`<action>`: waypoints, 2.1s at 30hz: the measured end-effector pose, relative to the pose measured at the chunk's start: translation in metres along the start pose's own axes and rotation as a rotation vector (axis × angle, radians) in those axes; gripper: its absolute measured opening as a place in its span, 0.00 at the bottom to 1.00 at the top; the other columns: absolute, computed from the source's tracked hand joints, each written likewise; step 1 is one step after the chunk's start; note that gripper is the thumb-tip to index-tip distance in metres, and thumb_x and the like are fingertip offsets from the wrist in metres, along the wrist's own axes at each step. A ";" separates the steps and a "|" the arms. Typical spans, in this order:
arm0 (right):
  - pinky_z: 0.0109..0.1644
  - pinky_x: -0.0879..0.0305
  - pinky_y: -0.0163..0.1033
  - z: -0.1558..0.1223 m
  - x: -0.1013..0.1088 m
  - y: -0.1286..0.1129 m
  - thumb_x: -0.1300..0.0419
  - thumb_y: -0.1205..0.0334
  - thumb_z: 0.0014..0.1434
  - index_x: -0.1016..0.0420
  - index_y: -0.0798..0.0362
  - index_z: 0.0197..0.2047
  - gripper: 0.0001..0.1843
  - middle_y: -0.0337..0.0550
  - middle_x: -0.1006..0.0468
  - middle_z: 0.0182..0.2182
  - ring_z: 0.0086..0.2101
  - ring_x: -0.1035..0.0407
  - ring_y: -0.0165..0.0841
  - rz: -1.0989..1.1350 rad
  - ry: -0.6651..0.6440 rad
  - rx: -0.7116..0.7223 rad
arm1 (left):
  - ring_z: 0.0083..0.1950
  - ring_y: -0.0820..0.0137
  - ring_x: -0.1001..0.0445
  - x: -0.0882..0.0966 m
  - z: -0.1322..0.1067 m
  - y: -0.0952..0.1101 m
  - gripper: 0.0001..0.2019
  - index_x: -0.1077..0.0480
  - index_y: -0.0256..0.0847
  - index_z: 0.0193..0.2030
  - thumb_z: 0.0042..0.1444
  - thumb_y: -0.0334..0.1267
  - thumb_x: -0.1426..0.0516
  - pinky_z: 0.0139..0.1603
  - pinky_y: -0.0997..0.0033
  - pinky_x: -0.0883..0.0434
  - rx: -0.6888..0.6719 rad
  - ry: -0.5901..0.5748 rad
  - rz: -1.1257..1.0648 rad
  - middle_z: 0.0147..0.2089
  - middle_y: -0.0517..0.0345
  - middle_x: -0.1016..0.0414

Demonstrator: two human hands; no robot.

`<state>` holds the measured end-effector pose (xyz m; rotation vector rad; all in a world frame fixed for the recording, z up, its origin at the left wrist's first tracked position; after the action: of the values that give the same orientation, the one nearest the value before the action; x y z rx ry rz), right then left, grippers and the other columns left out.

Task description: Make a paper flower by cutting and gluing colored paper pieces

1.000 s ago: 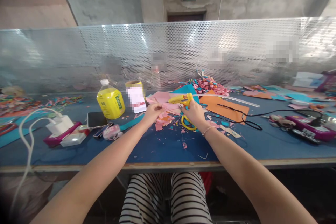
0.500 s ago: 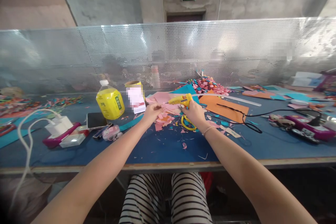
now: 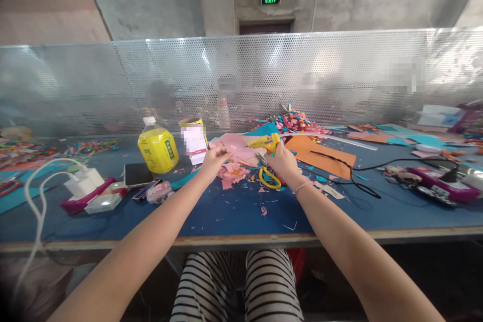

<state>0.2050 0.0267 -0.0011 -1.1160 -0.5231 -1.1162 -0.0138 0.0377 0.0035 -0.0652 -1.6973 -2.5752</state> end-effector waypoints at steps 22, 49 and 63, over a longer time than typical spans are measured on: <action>0.39 0.40 0.42 0.034 0.001 0.089 0.42 0.57 0.45 0.45 0.59 0.47 0.27 0.61 0.32 0.44 0.44 0.35 0.46 0.135 0.056 -0.210 | 0.28 0.78 0.32 0.004 -0.001 -0.001 0.11 0.34 0.37 0.26 0.32 0.31 0.37 0.32 0.76 0.34 0.134 0.121 -0.341 0.26 0.62 0.30; 0.39 0.37 0.36 0.010 -0.005 -0.042 0.46 0.62 0.49 0.34 0.55 0.32 0.06 0.43 0.29 0.32 0.33 0.34 0.29 0.451 -0.035 0.314 | 0.25 0.79 0.33 0.001 -0.002 -0.004 0.12 0.36 0.38 0.24 0.32 0.31 0.37 0.30 0.76 0.34 0.203 0.083 -0.433 0.22 0.66 0.34; 0.35 0.40 0.33 -0.016 -0.045 -0.097 0.38 0.57 0.37 0.39 0.54 0.24 0.14 0.32 0.35 0.22 0.26 0.37 0.24 1.482 -0.346 -0.034 | 0.27 0.77 0.31 -0.005 -0.003 -0.002 0.14 0.38 0.38 0.26 0.34 0.35 0.36 0.36 0.72 0.33 0.098 0.008 -0.406 0.23 0.66 0.33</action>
<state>0.0967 0.0309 -0.0014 -1.3051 0.1447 0.3626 -0.0092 0.0361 0.0003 0.3279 -2.0104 -2.7433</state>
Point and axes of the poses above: each hand's wrist, its own z-axis towards the middle knuckle, its own x-axis out of the back of the hand, y = z × x, the point moved 4 cm from there along z, towards the middle knuckle
